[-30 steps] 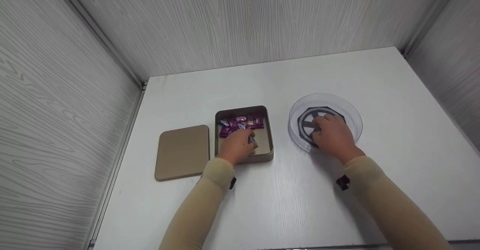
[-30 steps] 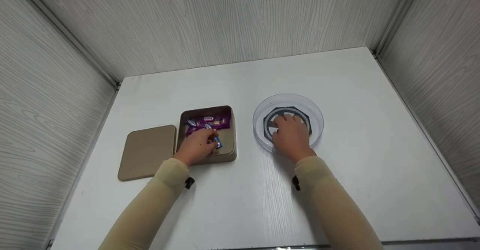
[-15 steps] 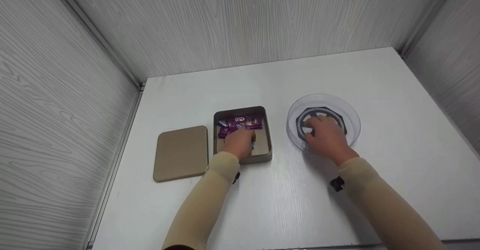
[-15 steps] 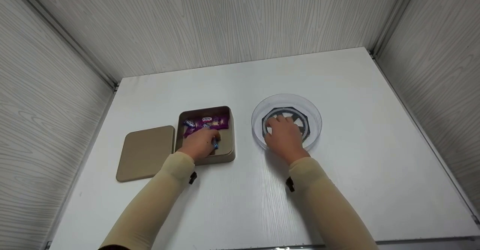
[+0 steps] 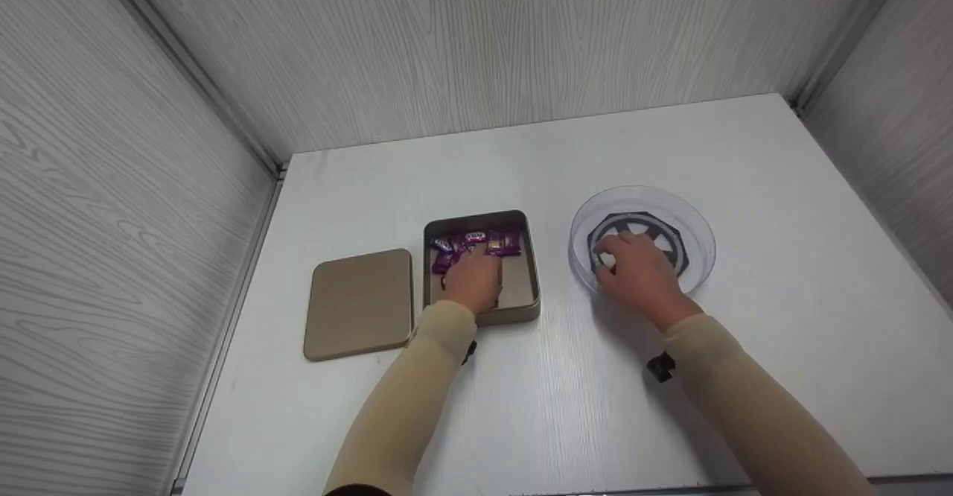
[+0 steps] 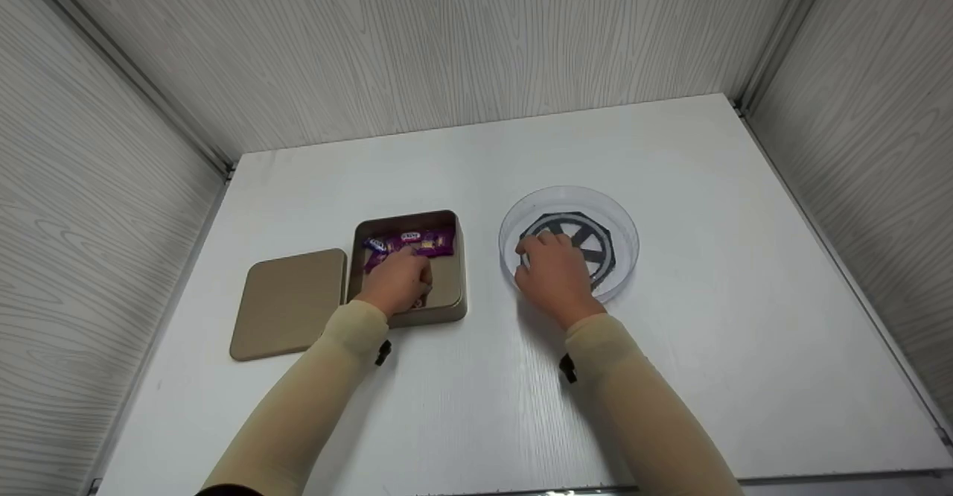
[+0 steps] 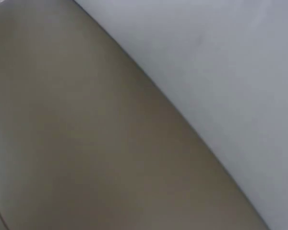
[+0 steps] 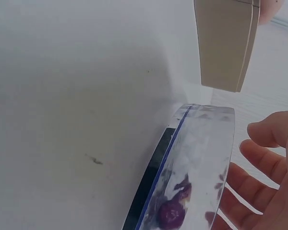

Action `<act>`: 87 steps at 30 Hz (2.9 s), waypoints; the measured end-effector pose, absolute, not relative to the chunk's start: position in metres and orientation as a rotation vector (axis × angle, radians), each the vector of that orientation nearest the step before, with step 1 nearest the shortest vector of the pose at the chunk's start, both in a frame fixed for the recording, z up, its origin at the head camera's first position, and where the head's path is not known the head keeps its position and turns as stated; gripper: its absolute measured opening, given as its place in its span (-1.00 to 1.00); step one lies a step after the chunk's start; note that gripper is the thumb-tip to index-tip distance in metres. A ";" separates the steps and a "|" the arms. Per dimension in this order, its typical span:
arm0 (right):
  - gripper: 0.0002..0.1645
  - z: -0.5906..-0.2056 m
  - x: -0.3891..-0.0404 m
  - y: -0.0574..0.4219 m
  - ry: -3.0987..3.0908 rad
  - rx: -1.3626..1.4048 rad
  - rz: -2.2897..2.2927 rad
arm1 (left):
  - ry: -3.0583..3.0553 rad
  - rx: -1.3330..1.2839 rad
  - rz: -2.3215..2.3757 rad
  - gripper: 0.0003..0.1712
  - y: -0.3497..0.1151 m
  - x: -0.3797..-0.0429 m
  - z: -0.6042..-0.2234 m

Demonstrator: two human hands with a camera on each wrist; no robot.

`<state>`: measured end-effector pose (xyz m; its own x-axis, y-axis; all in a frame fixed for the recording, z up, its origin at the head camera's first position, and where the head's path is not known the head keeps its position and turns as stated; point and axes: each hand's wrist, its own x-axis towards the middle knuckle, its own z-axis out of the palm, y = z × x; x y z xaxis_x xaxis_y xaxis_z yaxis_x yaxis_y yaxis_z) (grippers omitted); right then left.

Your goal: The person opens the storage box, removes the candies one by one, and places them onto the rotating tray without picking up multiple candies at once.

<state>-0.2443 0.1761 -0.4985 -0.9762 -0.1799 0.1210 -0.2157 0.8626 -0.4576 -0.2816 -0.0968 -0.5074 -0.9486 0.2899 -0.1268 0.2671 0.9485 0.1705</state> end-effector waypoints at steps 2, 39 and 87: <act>-0.68 -0.499 -0.244 0.175 -2.948 0.329 0.745 | 2.958 0.430 0.248 -0.96 -0.097 -0.281 -0.508; -0.58 -0.476 -0.225 0.131 -2.775 0.690 0.862 | 2.741 0.419 1.159 -0.61 -0.076 -0.254 -0.467; -0.84 -0.494 -0.237 0.150 -2.683 0.664 0.685 | 2.508 0.491 1.182 -0.70 -0.071 -0.250 -0.465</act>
